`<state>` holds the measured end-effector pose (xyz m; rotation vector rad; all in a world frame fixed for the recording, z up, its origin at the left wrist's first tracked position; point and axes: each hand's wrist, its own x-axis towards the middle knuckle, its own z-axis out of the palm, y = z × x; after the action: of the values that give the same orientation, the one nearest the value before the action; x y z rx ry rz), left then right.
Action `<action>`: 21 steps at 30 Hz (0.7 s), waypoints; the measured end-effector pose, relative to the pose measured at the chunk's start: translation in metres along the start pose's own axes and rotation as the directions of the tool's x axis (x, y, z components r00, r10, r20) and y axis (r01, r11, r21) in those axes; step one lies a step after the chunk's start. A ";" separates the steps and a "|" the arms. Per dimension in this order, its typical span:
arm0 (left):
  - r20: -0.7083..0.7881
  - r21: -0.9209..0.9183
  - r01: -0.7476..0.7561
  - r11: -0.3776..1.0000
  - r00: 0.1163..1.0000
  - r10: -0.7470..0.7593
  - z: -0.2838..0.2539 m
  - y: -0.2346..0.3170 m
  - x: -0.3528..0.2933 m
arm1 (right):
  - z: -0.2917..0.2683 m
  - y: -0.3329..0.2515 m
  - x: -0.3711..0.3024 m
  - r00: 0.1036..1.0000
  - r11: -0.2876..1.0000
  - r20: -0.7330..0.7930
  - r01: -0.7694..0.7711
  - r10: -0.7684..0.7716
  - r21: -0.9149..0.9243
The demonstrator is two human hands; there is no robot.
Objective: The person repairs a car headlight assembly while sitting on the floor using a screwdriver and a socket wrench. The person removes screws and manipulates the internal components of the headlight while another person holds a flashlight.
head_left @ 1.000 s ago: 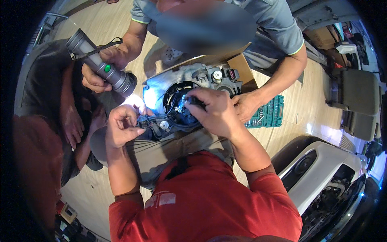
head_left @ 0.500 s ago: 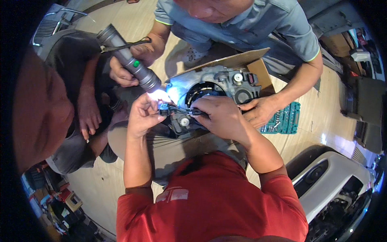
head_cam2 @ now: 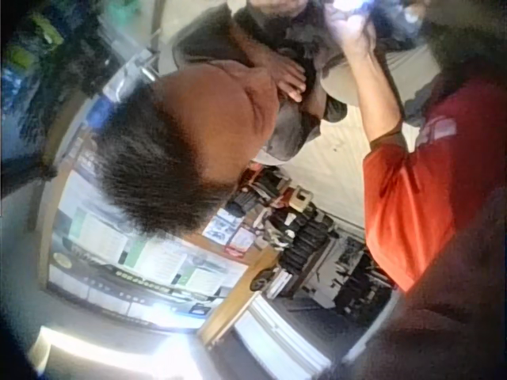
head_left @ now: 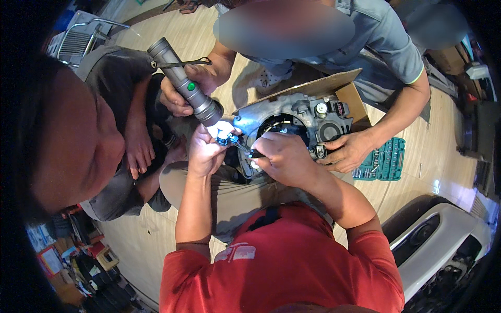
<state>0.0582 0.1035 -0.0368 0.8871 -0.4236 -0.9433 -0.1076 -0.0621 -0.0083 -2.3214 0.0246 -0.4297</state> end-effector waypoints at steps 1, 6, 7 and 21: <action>-0.012 -0.008 0.020 1.000 1.000 -0.020 0.006 0.004 0.000 | 0.000 0.001 0.000 1.000 1.000 -0.014 0.007 -0.007 -0.008; -0.031 -0.071 0.012 0.997 0.999 -0.014 0.017 0.007 -0.001 | 0.000 0.003 0.001 0.996 0.999 -0.072 0.044 -0.045 -0.020; -0.057 -0.037 -0.001 0.999 0.998 -0.001 0.011 0.002 -0.003 | 0.000 0.002 0.001 0.997 0.999 -0.069 0.042 -0.044 -0.018; -0.077 0.029 -0.015 0.999 0.997 0.018 0.006 0.002 0.000 | -0.006 -0.004 0.002 0.999 0.999 0.040 -0.035 0.034 0.014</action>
<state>0.0554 0.1011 -0.0316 0.9415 -0.3781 -0.8868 -0.1080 -0.0636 -0.0015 -2.3106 0.0415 -0.3651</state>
